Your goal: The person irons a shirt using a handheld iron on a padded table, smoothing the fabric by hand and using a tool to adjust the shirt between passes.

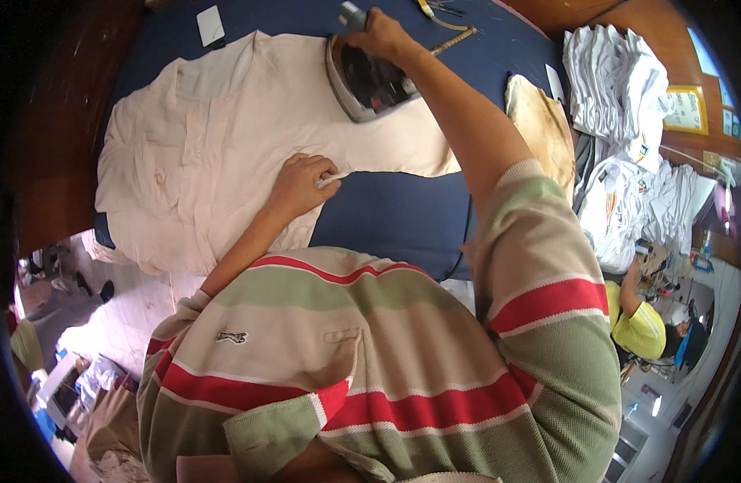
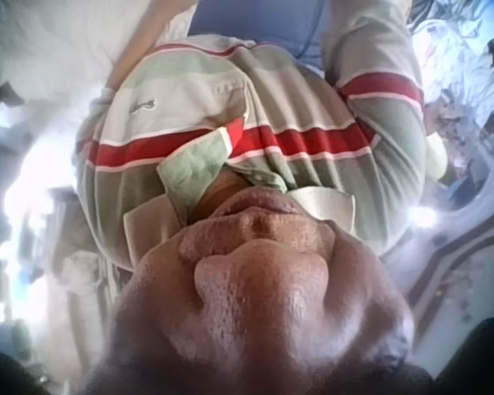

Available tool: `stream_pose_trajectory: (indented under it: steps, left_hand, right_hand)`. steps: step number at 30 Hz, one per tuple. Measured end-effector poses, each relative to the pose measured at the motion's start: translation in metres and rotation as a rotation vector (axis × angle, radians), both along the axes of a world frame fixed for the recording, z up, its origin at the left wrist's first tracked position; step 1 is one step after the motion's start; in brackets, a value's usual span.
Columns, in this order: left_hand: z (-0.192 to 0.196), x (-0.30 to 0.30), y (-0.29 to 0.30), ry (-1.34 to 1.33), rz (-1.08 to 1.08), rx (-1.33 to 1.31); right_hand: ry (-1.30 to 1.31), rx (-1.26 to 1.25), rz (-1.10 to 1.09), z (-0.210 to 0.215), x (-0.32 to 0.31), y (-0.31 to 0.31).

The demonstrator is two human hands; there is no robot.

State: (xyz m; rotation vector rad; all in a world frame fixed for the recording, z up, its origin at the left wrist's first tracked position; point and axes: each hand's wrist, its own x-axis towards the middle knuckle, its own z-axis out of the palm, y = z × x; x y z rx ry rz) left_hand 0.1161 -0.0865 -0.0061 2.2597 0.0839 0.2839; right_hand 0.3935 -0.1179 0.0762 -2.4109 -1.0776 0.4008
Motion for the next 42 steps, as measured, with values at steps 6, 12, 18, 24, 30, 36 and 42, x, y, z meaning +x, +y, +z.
stream_pose_trajectory:
  steps: [6,12,18,24,30,36,42]
  left_hand:
    - [0.006,0.083,0.028,-0.163,0.183,-0.006]
    - [-0.031,0.162,0.085,0.123,0.150,0.675]
    - [-0.032,0.162,0.087,0.149,0.155,0.699]
    - [-0.029,0.163,0.088,0.167,0.142,0.714]
    - [-0.033,0.165,0.092,0.178,0.147,0.726]
    - [-0.035,0.168,0.100,0.182,0.167,0.759]
    - [-0.043,0.192,0.114,0.029,0.247,0.485]
  right_hand:
    - [-0.012,-0.013,-0.005,0.010,-0.067,-0.087]
    - [0.064,-0.044,-0.504,0.021,-0.061,-0.122]
    - [0.033,-0.016,-0.491,0.007,-0.034,-0.143]
    - [0.045,0.108,-0.373,0.008,-0.002,-0.123]
    - [0.114,-0.102,-0.093,0.020,-0.041,-0.125]
    - [0.231,-0.197,-0.270,0.049,-0.079,-0.154]
    - [0.211,-0.189,0.112,0.038,-0.113,-0.159]
